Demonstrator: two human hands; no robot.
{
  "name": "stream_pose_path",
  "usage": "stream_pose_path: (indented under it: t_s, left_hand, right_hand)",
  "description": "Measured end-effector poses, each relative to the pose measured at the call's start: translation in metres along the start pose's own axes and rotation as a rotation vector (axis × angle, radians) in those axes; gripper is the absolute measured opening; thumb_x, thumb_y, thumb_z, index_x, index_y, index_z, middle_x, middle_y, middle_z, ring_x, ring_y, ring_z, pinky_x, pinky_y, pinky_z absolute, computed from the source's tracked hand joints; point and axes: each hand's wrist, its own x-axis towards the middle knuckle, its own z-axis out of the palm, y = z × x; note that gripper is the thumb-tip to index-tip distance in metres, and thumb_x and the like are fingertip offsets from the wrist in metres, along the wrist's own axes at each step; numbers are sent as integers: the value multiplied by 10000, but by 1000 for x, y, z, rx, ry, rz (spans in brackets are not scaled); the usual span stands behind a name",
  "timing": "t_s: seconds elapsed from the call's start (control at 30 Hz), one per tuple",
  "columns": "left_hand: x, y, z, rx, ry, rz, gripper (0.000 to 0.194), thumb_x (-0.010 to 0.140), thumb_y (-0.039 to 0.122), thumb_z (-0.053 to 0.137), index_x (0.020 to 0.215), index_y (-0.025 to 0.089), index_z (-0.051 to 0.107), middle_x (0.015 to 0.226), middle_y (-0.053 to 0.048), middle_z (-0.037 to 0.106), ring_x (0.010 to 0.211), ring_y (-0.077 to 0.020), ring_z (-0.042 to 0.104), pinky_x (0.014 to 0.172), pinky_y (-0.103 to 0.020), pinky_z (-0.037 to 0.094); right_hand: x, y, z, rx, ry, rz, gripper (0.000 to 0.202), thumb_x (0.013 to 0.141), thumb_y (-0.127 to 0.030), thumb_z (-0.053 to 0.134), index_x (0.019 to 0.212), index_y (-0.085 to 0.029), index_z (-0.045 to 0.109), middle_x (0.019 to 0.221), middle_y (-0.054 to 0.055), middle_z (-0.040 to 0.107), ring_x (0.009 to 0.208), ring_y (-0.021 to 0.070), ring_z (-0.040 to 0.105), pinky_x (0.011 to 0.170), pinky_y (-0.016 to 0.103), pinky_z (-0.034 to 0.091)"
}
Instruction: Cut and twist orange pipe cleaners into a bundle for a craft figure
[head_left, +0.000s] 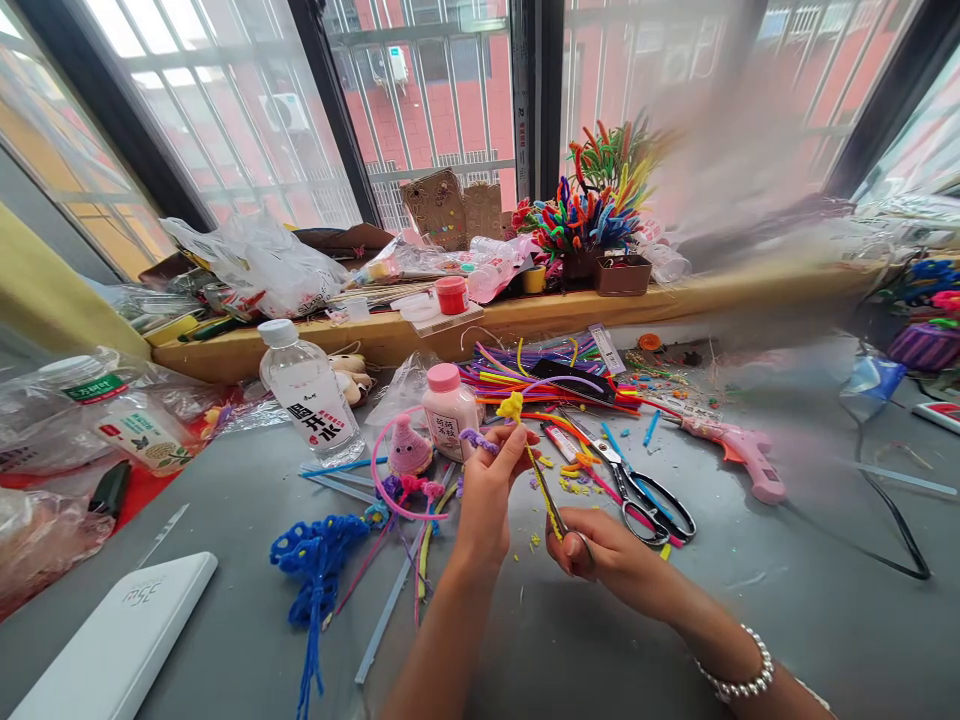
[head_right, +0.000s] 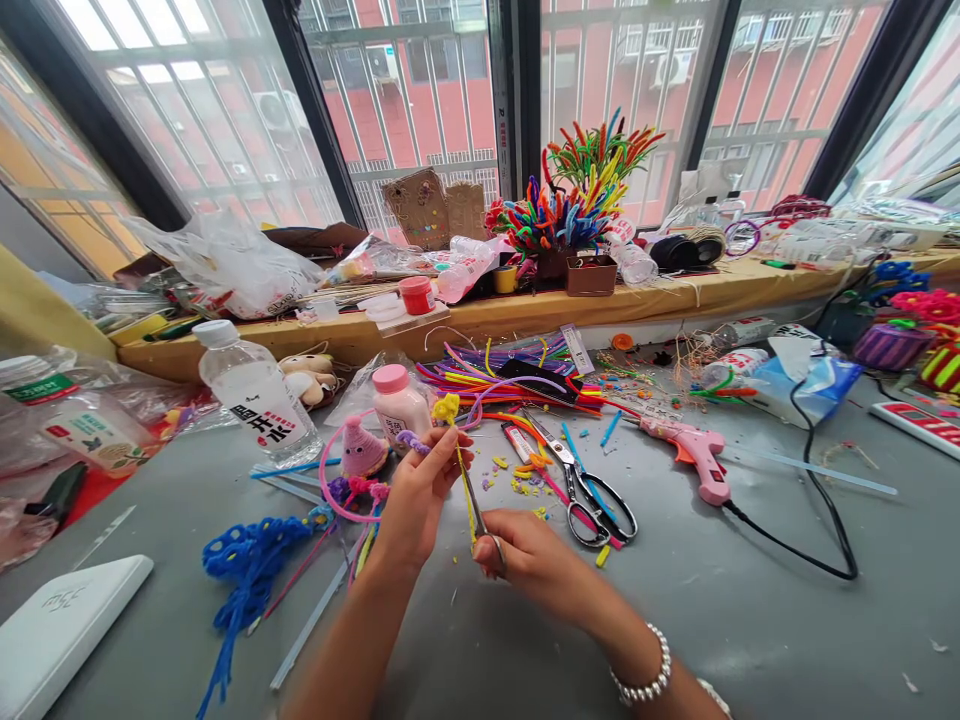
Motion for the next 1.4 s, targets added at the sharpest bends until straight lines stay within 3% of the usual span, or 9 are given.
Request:
stream_pose_path:
  t_s: [0.4, 0.57, 0.8, 1.07, 1.4]
  left_hand:
    - [1, -1, -2, -58, -13, -14, 141, 654, 278, 634, 679, 148, 584, 699, 13, 572, 614, -63, 511, 626, -191, 405]
    - [1, 0, -2, -78, -6, -22, 133, 645, 267, 640, 666, 151, 579, 671, 22, 571, 605, -60, 512, 623, -188, 404]
    - [0, 2, -1, -71, -12, -25, 137, 632, 259, 646, 640, 144, 572, 647, 16, 560, 618, -70, 514, 621, -186, 406]
    - [-2, 2, 1, 56, -100, -31, 133, 629, 253, 643, 605, 146, 568, 606, 23, 553, 591, -72, 496, 629, -193, 402]
    - [-1, 1, 1, 71, -85, -16, 119, 643, 251, 634, 622, 149, 577, 628, 18, 556, 615, -70, 494, 635, -186, 393]
  right_hand:
    - [1, 1, 2, 9, 56, 38, 601, 637, -770, 276, 526, -182, 346, 527, -28, 340, 502, 92, 297, 453, 216, 252]
    - [2, 5, 2, 29, 39, 30, 600, 641, -766, 276, 542, -180, 357, 524, -33, 341, 491, 88, 292, 448, 213, 257]
    - [-3, -1, -2, -39, -28, -79, 687, 662, -759, 97, 643, -161, 434, 612, -3, 406, 547, 106, 339, 507, 232, 311]
    - [-4, -11, -3, -131, -47, -50, 690, 650, -768, 136, 642, -161, 462, 670, 24, 479, 622, 139, 416, 575, 257, 344]
    - [-1, -1, -1, -48, 8, -35, 630, 679, -745, 211, 571, -162, 424, 554, -22, 380, 526, 99, 338, 489, 219, 291]
